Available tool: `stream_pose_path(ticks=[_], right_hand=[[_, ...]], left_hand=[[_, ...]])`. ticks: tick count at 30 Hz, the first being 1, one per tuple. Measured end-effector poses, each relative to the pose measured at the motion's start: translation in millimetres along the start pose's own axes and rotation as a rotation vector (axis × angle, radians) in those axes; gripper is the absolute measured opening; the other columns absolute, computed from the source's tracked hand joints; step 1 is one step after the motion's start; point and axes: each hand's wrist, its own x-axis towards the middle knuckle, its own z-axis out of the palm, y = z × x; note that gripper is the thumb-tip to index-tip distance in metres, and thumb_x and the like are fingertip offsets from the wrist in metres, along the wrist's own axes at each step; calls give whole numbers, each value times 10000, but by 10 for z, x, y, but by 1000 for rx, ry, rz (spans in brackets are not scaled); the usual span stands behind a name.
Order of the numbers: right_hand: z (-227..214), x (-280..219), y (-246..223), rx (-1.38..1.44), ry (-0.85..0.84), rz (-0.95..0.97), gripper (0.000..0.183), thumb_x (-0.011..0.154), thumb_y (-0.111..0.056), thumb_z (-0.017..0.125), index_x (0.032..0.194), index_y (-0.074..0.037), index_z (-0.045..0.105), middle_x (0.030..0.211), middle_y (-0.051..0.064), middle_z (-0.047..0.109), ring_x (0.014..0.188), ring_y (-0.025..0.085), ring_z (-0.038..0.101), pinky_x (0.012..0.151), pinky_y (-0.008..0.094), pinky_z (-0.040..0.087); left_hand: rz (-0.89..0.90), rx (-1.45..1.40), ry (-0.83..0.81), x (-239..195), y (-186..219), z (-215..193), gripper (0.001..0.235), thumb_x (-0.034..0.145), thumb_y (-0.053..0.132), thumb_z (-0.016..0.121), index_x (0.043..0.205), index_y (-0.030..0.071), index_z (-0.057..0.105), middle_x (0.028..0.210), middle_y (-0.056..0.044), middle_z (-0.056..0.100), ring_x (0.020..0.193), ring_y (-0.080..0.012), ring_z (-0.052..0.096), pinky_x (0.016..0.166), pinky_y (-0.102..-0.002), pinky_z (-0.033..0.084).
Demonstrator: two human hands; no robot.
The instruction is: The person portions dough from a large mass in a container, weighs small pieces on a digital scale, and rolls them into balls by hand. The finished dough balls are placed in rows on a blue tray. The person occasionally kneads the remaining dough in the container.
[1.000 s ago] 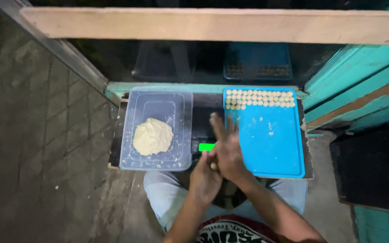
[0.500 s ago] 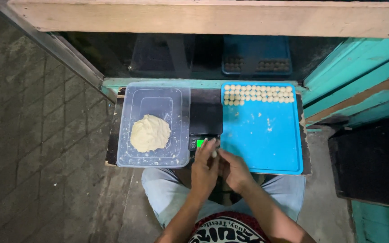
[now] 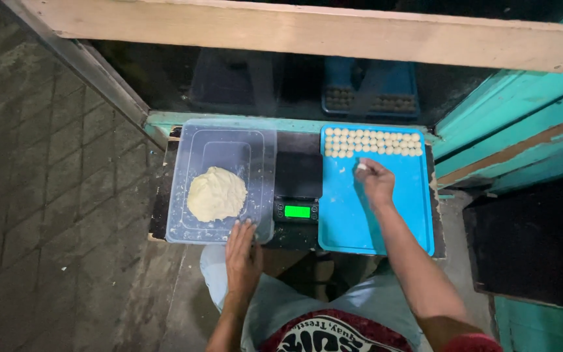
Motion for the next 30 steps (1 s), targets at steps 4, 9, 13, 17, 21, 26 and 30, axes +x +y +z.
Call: stream_pose_path(ticks=[4,9,13,17,21,26,30], right_hand=[[-13,575,350,-198,-10,-316,309,888,-147,774,1190,-84,757,1150,69,759,1064,136,698,913,296,577],[-23,922,738,-140,4,-379,311,900,-61,759,1210,-65,735,1127,124,751,1066,153,720,929,273,589],[-54,1032,910,176,-105,-473,291,936,28,739,1216,73,676,1047,144,669,963,151,614,827,234,561],[-55,906,778,77,-80,-461,259,961,-22,725,1210,39,691,966,44,626,917,107,561,789,214,515],[208,-109,82,-385,85,-543,396,1030,-366,616,1244,-49,720,1074,128,751,997,225,684,832,418,535],[1093,-1590,-210,-504,-263,-736,496,983,-267,677,1425,-68,574,1456,168,578,1359,329,520,1183,440,364],[1811,-2246,-192,-662,-426,-954,881,756,-398,901,1494,-80,539,1399,228,589,1321,434,537,1154,526,394]], left_hand=[[-71,72,-89,-164,-170,5,437,962,69,625,1394,83,566,1497,-137,565,1475,-392,435,1202,-612,329],[-9,-3,-72,-368,-280,120,516,968,104,664,1466,133,532,1614,-74,444,1552,-336,325,1238,-679,228],[-30,37,-69,-339,-248,79,542,952,103,679,1470,132,519,1598,-92,462,1542,-316,349,1263,-593,246],[-12,82,-54,-316,-234,54,507,928,123,719,1413,132,571,1538,-108,536,1494,-307,429,1248,-562,288],[-12,71,-67,-339,-246,31,562,905,139,753,1432,126,556,1575,-111,496,1517,-329,386,1232,-595,279],[93,123,-52,-261,-249,23,473,884,184,798,1325,85,660,1470,-128,599,1421,-346,500,1172,-576,349],[94,138,136,-484,-721,496,417,810,299,852,1204,193,770,1306,-95,714,1301,-331,614,1124,-548,399]])
